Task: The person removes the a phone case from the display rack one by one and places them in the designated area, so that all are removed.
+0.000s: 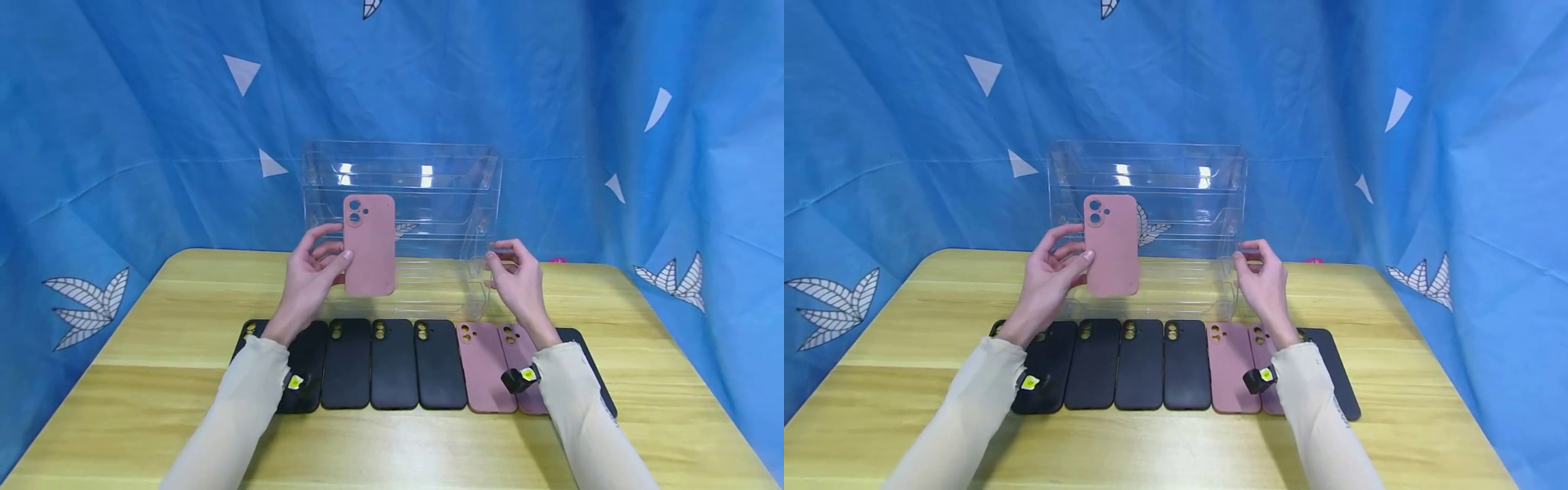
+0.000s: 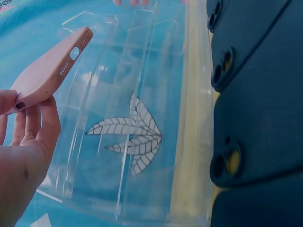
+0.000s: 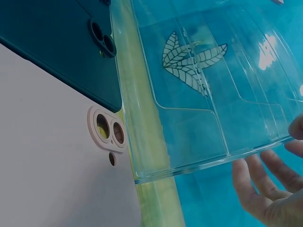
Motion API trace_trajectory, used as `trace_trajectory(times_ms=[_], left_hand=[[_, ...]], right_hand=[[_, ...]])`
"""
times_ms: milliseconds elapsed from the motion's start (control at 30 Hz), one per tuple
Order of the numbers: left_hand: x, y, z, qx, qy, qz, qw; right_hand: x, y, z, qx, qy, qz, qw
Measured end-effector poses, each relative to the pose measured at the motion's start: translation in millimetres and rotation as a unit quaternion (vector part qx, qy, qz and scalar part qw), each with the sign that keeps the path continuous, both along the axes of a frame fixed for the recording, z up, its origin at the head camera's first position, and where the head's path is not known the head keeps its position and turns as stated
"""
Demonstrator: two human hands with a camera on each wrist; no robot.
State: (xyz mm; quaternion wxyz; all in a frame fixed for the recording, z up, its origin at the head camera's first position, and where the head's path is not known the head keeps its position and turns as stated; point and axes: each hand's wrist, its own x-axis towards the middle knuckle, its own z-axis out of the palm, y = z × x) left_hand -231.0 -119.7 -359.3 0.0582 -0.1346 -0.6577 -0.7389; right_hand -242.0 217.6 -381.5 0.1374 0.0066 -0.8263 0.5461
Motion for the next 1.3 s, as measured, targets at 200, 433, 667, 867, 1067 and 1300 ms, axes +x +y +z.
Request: trace_trajectory(times_ms=[200, 433, 667, 867, 1067, 1300], left_hand=[[6.4, -12.6, -3.4, -0.016, 0.0, 0.012, 0.9998], [14.0, -29.8, -10.5, -0.032, 0.0, 0.023, 0.9992], [24.1, -48.3, -18.0, -0.053, -0.009, 0.038, 0.9978], [33.0, -65.6, -22.8, -0.063, -0.008, 0.037, 0.9973], [43.5, -84.6, -29.5, -0.065, -0.014, 0.045, 0.9968], [52.5, -104.0, -33.0, -0.055, -0.022, 0.047, 0.9971]], right_hand=[[-0.3, 1, -0.7, 0.001, 0.002, -0.001, 1.0], [-0.7, 1, -0.3, 0.001, 0.001, 0.002, 1.0], [-0.7, 1, -0.2, 0.001, 0.002, 0.001, 1.0], [-0.2, 2, -1.2, -0.002, -0.001, -0.002, 1.0], [-0.9, 2, -1.4, -0.012, -0.006, 0.0, 0.9999], [0.3, 0, -1.8, -0.025, -0.013, 0.0, 0.9996]])
